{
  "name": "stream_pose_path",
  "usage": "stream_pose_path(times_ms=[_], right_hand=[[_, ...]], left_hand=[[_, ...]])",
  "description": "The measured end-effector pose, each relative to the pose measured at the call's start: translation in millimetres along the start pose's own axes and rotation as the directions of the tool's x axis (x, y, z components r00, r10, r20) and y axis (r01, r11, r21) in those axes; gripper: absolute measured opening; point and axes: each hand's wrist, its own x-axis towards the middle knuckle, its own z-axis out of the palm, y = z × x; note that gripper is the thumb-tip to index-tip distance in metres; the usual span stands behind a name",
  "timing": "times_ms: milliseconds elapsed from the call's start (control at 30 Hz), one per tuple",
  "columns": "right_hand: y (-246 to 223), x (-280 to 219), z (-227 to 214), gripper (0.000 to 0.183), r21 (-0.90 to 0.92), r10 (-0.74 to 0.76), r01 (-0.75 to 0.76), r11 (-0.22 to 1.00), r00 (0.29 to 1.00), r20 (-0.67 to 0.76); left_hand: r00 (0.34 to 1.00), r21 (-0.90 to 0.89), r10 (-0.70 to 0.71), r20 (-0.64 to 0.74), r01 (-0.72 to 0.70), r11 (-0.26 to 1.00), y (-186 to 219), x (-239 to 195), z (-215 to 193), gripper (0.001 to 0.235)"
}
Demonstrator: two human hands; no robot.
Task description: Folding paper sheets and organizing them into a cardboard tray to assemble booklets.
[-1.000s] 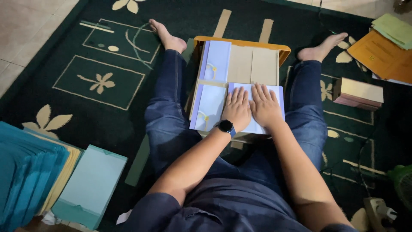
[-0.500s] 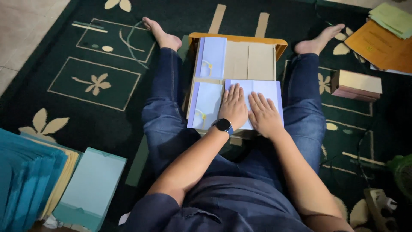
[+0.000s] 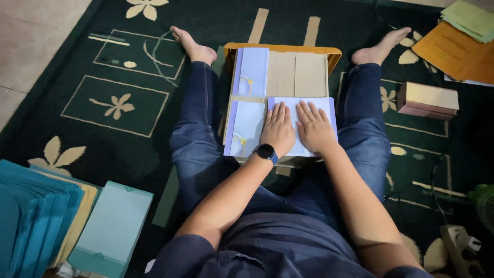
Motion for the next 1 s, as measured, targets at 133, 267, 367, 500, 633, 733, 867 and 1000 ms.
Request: stream_pose_path(times_ms=[133, 267, 367, 500, 633, 733, 867, 1000], right_hand=[[-9.0, -32.2, -9.0, 0.063, -0.008, -0.014, 0.014, 1.000, 0.999, 0.035], [0.5, -50.7, -7.8, 0.069, 0.074, -0.081, 0.075, 0.994, 0.993, 0.081], [6.1, -53.7, -10.0, 0.074, 0.173, -0.121, 0.098, 0.980, 0.984, 0.128], [10.0, -51.9, -9.9, 0.077, 0.254, -0.131, 0.090, 0.963, 0.981, 0.147], [6.5, -54.8, -14.3, 0.076, 0.264, -0.117, 0.074, 0.962, 0.981, 0.152], [6.0, -54.1, -12.5, 0.075, 0.216, -0.111, 0.074, 0.974, 0.980, 0.166], [7.9, -38.5, -1.1, 0.072, 0.113, -0.091, 0.074, 0.991, 0.984, 0.153], [13.2, -2.3, 7.4, 0.071, 0.088, -0.059, 0.048, 0.995, 0.991, 0.122]], left_hand=[[1.000, -0.004, -0.014, -0.003, 0.014, 1.000, 0.5, -0.2, 0.2, 0.059], [1.000, -0.017, -0.015, -0.018, 0.015, 1.000, 2.5, -1.1, -2.9, 0.058], [0.999, -0.014, -0.024, -0.026, 0.024, 1.000, 2.5, -2.6, -0.8, 0.058], [0.999, -0.010, -0.015, -0.049, 0.015, 1.000, 0.1, 0.2, 3.6, 0.058], [0.998, 0.002, -0.007, -0.055, 0.007, 1.000, 1.8, -1.0, -0.3, 0.058], [0.999, -0.008, -0.024, -0.027, 0.024, 1.000, 3.9, -2.6, -4.3, 0.059], [0.998, -0.015, -0.022, -0.055, 0.021, 1.000, 3.3, -1.1, -0.8, 0.058], [0.998, -0.028, -0.014, -0.056, 0.013, 1.000, 3.4, -1.1, 0.1, 0.057]])
